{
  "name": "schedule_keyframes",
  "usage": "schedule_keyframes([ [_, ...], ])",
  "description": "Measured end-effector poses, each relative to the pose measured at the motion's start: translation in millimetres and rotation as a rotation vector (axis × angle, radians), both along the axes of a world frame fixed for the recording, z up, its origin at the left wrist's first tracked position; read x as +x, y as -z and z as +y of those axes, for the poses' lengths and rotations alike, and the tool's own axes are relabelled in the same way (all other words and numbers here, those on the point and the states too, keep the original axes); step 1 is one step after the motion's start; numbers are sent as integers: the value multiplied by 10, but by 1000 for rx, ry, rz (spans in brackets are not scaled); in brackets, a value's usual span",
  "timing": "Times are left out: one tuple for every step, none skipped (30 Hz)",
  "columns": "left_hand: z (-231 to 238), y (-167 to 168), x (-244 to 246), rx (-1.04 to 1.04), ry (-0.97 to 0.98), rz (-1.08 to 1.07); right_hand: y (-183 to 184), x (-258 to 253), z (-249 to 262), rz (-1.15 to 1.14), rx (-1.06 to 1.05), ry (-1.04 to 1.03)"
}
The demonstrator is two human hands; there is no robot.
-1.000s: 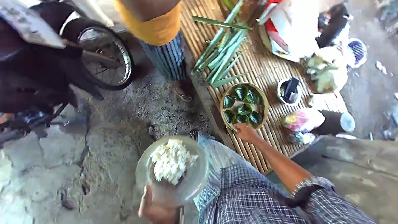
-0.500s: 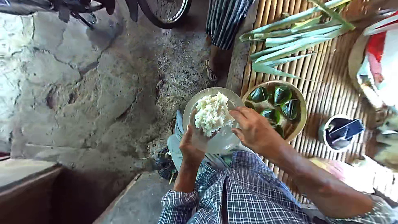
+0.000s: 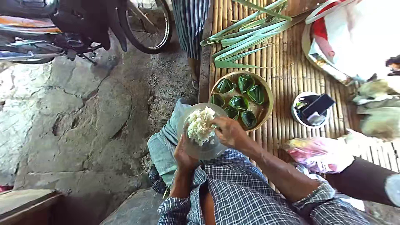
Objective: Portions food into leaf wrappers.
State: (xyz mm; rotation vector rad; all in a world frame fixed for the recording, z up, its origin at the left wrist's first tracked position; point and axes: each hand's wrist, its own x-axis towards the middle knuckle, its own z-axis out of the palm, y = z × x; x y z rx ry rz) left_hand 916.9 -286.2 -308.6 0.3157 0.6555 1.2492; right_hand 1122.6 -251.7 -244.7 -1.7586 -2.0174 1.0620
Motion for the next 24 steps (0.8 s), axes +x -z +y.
schedule_keyframes([
  [-39, 26, 12, 8, 3, -8, 23, -22, -30, 5, -28, -33],
  [-55, 59, -3, 23, 15, -5, 40, -59, -40, 5, -49, -67],
  [-49, 96, -40, 39, 35, 8, 82, -107, -41, 0, -45, -87],
  [-43, 121, -80, 43, 53, 30, 147, -151, -45, -6, -32, -92],
  [-44, 127, -112, 35, 64, 59, 205, -182, -57, -6, -23, -83],
  [-51, 124, -134, 20, 68, 79, 257, -199, -70, 4, -6, -65],
  [-55, 129, -149, 9, 74, 82, 285, -201, -77, 26, -1, -38],
  [-47, 131, -151, 8, 81, 82, 294, -188, -77, 63, 3, 0],
  [-28, 136, -139, 11, 85, 82, 288, -157, -73, 112, 3, 41],
  [-4, 145, -120, 17, 92, 82, 267, -106, -68, 173, -6, 87],
  [20, 154, -97, 17, 97, 80, 238, -32, -69, 250, -28, 137],
  [39, 159, -83, 12, 107, 79, 187, 64, -76, 345, -85, 193],
  [55, 160, -77, 6, 116, 64, 128, 186, -85, 452, -160, 250],
  [77, 166, -72, 2, 117, 54, 65, 330, -90, 560, -213, 310],
  [110, 180, -66, -3, 113, 54, 13, 494, -82, 627, -228, 360],
  [143, 189, -59, -22, 102, 68, -28, 668, -66, 626, -210, 400],
  [171, 199, -60, -35, 100, 76, -43, 846, -56, 564, -182, 428],
  [194, 206, -64, -45, 101, 76, -25, 1022, -48, 454, -150, 447],
  [223, 207, -65, -58, 101, 70, 31, 1184, -34, 314, -118, 459],
  [258, 205, -65, -71, 102, 63, 113, 1319, -8, 185, -110, 462],
  [284, 202, -61, -77, 107, 60, 235, 1434, 18, 74, -114, 443],
  [297, 204, -49, -83, 108, 56, 385, 1533, 38, -16, -131, 402],
  [294, 210, -32, -95, 101, 63, 543, 1617, 54, -85, -153, 347],
  [279, 216, -18, -101, 95, 71, 708, 1690, 57, -152, -178, 284],
])
